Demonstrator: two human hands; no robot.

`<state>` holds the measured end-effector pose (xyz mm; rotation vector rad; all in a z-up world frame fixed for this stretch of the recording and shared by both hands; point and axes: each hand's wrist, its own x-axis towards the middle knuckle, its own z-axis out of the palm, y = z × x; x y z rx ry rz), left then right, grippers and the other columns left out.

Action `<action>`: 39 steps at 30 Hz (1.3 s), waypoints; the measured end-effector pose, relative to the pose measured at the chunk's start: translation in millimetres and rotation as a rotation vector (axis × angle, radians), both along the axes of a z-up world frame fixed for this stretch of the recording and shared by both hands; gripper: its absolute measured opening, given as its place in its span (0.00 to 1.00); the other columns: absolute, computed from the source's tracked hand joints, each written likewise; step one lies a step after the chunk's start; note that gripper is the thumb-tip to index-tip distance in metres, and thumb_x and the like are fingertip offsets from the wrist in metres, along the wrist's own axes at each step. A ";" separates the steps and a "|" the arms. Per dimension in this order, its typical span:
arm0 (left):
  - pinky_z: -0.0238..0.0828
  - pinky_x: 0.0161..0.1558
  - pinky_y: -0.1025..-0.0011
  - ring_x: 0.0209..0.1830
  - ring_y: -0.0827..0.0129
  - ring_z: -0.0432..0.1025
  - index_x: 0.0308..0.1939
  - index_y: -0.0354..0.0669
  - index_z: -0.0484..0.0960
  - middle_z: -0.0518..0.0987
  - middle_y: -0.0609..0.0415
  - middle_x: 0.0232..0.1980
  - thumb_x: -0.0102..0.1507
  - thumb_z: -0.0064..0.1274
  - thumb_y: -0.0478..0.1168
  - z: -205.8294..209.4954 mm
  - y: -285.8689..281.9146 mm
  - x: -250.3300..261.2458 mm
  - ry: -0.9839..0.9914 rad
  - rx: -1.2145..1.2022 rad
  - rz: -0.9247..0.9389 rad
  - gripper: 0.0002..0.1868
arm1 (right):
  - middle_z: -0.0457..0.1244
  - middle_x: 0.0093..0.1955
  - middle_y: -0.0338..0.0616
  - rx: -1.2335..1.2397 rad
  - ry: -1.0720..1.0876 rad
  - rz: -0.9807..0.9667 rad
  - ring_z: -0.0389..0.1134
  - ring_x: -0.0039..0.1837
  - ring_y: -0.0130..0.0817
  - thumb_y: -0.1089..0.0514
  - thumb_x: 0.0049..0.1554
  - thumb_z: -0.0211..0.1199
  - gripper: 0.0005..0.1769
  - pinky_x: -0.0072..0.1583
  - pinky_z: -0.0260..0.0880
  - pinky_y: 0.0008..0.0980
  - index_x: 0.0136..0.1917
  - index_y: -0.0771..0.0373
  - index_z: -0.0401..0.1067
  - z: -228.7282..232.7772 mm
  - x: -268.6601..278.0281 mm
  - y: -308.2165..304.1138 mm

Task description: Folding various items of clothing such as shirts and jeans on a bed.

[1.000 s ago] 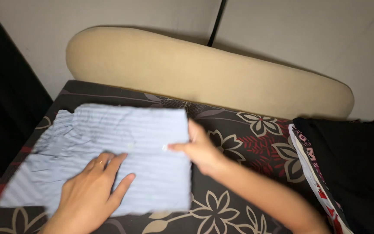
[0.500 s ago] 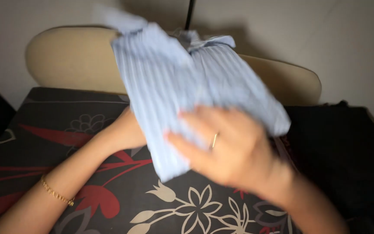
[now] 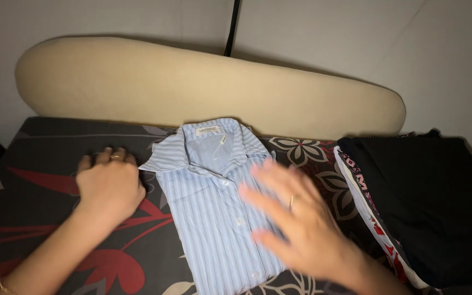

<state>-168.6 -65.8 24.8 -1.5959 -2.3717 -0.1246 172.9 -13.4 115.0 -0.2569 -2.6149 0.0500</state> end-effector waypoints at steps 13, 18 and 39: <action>0.38 0.67 0.27 0.80 0.45 0.45 0.77 0.42 0.56 0.51 0.41 0.80 0.63 0.42 0.64 -21.0 -1.0 52.3 -0.132 0.108 -0.392 0.45 | 0.39 0.84 0.60 -0.295 -0.282 -0.264 0.34 0.84 0.59 0.44 0.64 0.52 0.37 0.75 0.31 0.64 0.81 0.57 0.50 -80.9 -22.8 65.6; 0.43 0.70 0.46 0.82 0.42 0.41 0.77 0.33 0.49 0.42 0.26 0.81 0.60 0.54 0.56 -19.5 -8.2 55.8 -0.522 0.382 -0.386 0.50 | 0.48 0.81 0.62 -0.360 0.111 -0.232 0.48 0.81 0.55 0.50 0.62 0.57 0.38 0.76 0.47 0.48 0.80 0.63 0.51 -71.8 -1.8 76.0; 0.77 0.47 0.62 0.46 0.66 0.79 0.59 0.42 0.71 0.83 0.52 0.51 0.59 0.58 0.46 -32.2 12.2 53.4 -1.991 0.207 0.218 0.27 | 0.70 0.53 0.40 -1.542 0.186 -0.555 0.72 0.55 0.31 0.52 0.51 0.71 0.29 0.53 0.74 0.37 0.64 0.62 0.69 -105.2 4.8 154.8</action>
